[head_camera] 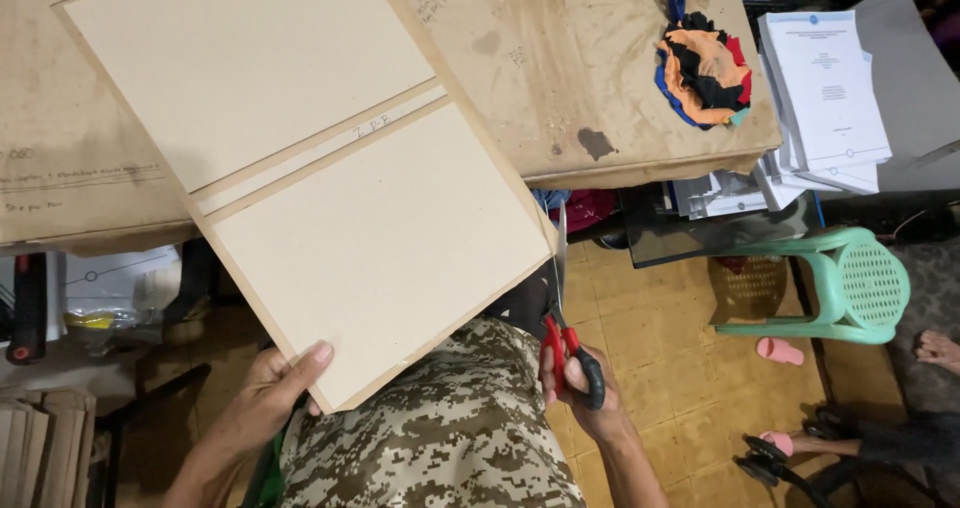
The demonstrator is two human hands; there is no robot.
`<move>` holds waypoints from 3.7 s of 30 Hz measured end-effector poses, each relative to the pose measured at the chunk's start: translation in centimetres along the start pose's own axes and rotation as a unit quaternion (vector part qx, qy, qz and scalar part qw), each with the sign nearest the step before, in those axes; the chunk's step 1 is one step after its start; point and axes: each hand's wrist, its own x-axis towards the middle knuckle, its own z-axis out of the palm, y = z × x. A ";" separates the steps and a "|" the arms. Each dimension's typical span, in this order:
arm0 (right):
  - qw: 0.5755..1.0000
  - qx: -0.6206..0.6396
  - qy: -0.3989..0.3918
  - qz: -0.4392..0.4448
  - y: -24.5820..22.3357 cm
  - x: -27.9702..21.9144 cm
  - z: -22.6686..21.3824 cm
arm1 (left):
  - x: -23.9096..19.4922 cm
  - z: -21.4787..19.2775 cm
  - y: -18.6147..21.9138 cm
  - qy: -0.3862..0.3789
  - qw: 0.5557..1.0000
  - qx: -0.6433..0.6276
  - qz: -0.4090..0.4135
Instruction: Assembling a book cover by gluing a blue textured sheet to a cardboard base and trimming the edges with scissors.
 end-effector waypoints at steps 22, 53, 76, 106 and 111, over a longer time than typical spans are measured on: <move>1.000 -0.009 0.003 -0.007 0.0 0.5 0.8 | 0.3 -0.2 -0.9 -0.006 1.000 0.016 0.020; 0.986 0.169 0.010 0.009 -1.7 -0.6 5.7 | -0.3 0.4 -1.8 0.013 0.994 0.057 -0.094; 0.998 -0.059 0.006 0.028 0.4 1.1 1.6 | 12.2 12.9 4.8 0.041 0.975 -0.196 0.100; 0.995 -0.077 -0.056 0.032 -1.2 1.3 2.6 | 12.0 14.2 5.1 -0.065 0.992 -0.072 -0.083; 0.995 -0.068 -0.067 0.013 -1.6 1.2 2.7 | 11.0 13.9 6.4 -0.012 0.998 -0.018 -0.064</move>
